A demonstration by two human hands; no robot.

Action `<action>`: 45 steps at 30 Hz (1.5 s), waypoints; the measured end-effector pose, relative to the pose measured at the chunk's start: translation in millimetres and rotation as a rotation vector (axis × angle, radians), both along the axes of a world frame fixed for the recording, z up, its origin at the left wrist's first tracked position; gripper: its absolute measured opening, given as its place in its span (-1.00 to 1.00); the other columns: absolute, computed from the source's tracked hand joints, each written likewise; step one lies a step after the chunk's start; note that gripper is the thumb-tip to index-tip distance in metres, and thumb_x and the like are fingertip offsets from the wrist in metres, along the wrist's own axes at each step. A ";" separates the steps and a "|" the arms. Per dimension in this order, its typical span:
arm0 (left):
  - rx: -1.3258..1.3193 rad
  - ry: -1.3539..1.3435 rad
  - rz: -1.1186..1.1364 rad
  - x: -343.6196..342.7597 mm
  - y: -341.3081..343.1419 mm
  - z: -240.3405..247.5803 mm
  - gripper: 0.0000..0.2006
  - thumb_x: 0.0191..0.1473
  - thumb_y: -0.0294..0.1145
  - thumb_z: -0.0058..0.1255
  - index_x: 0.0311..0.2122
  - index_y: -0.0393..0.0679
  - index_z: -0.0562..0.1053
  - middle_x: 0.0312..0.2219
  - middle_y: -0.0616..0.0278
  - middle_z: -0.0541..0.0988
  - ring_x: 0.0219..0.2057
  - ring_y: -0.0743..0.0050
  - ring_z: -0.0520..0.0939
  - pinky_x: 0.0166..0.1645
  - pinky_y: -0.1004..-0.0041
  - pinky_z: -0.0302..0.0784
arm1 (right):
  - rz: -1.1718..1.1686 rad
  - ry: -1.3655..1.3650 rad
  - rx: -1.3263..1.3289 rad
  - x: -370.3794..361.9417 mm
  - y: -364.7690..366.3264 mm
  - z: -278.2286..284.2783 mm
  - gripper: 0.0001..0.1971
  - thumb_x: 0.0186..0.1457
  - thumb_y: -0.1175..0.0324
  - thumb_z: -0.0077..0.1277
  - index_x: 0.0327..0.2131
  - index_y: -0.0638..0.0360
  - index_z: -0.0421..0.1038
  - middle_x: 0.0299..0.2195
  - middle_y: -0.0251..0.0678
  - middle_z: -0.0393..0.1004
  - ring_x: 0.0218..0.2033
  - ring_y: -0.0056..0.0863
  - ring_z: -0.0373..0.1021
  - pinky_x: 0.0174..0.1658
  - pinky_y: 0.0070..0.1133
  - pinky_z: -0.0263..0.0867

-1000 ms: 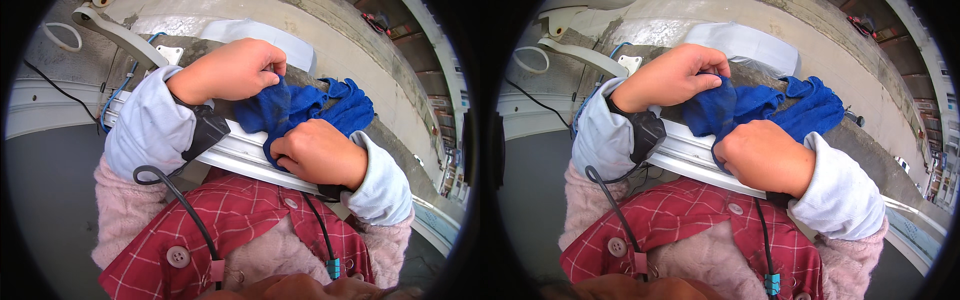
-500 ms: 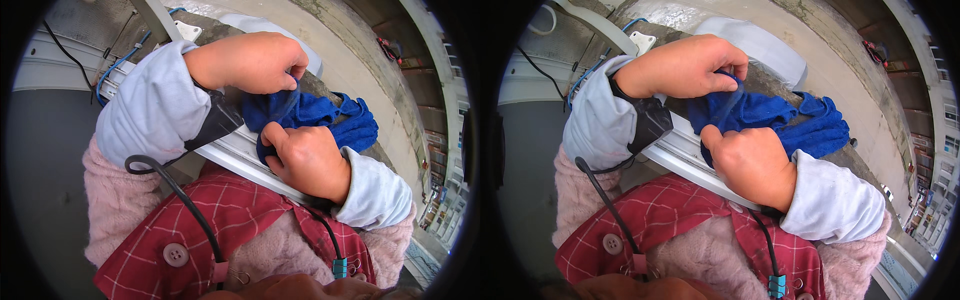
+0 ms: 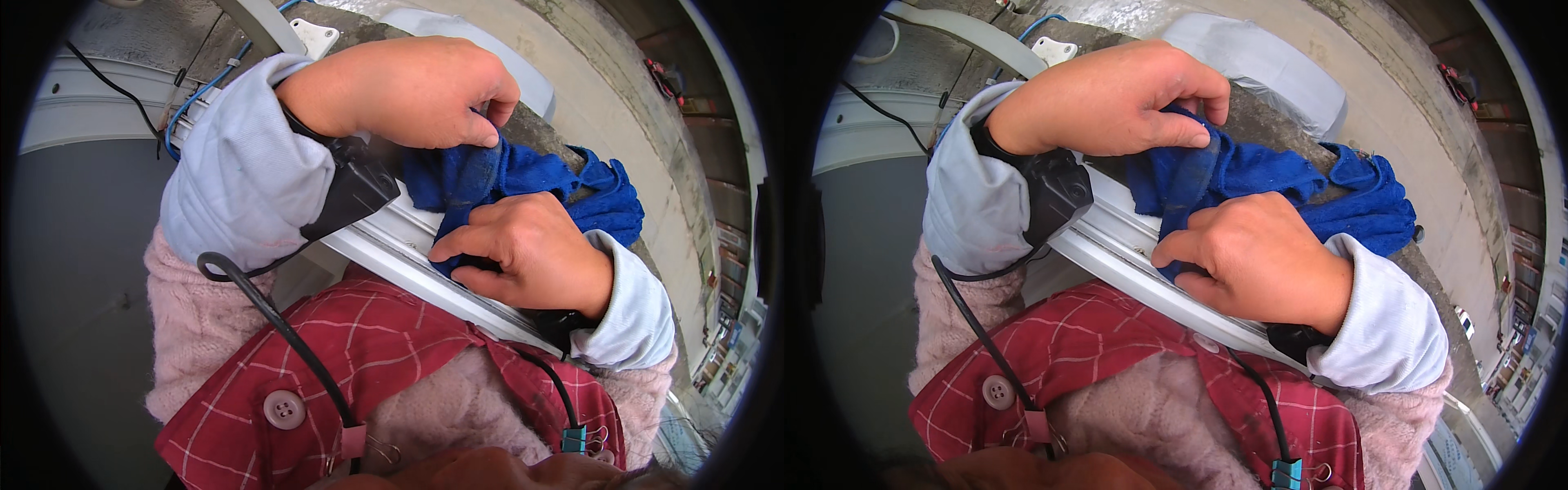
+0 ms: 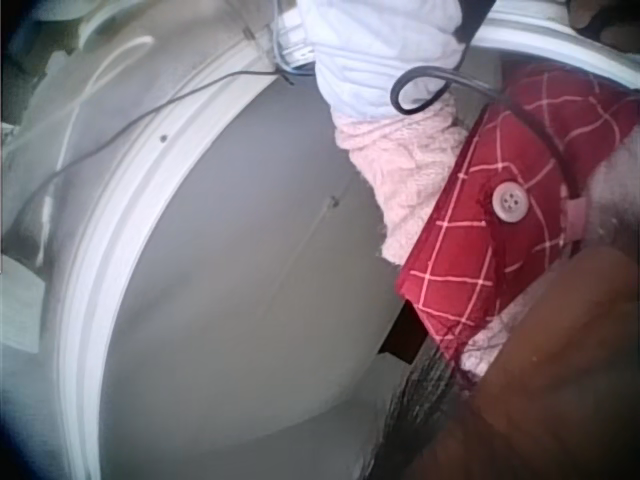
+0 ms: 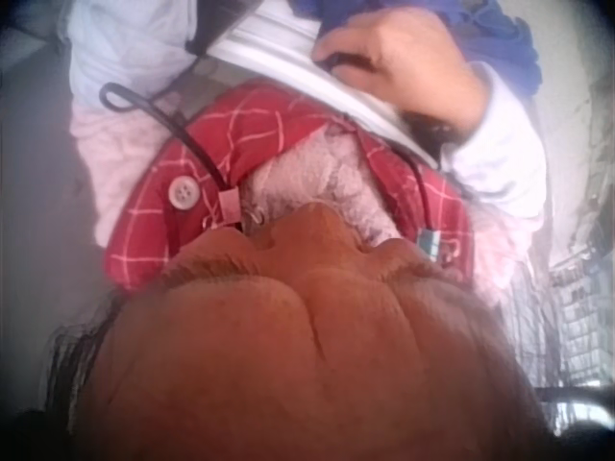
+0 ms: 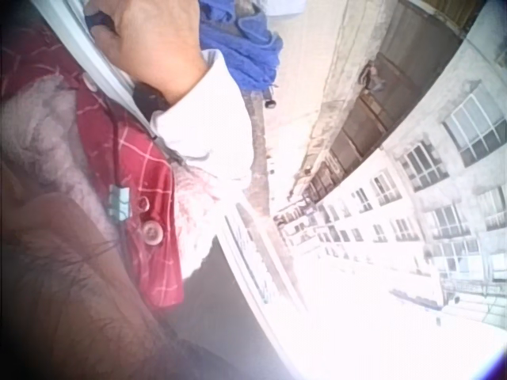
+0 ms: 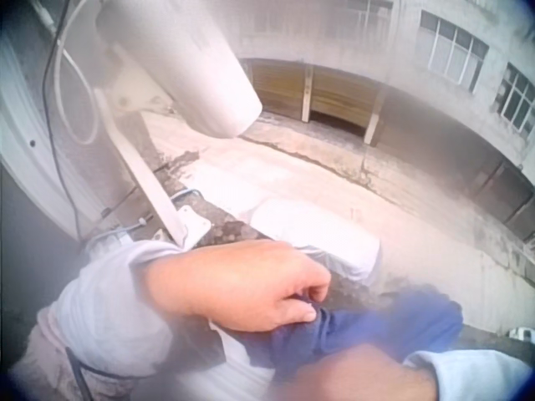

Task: The person wipes a white window frame with a blue cloth, repeatedly folding and repositioning the cloth while cleaning different sections of the frame. The person also adjusts the cloth and briefly touches the camera mount area.

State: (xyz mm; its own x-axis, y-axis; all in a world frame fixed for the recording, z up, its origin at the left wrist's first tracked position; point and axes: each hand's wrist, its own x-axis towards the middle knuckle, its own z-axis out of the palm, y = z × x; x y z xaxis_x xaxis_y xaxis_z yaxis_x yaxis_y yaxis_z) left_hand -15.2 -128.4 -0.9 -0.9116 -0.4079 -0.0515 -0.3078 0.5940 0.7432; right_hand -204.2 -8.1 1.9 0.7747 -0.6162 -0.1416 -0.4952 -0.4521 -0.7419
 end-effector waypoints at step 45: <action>-0.059 -0.066 -0.013 -7.7 4.5 -9.1 -0.72 -0.05 -0.30 0.23 -0.27 -0.26 0.52 -0.45 -0.01 0.58 -0.39 -0.02 0.60 -0.27 0.20 0.48 | -0.030 0.145 -0.235 24.1 8.0 -13.2 -0.85 -0.06 0.40 0.15 -0.33 0.03 0.50 -0.59 -0.29 0.43 -0.51 -0.21 0.45 -0.49 -0.32 0.32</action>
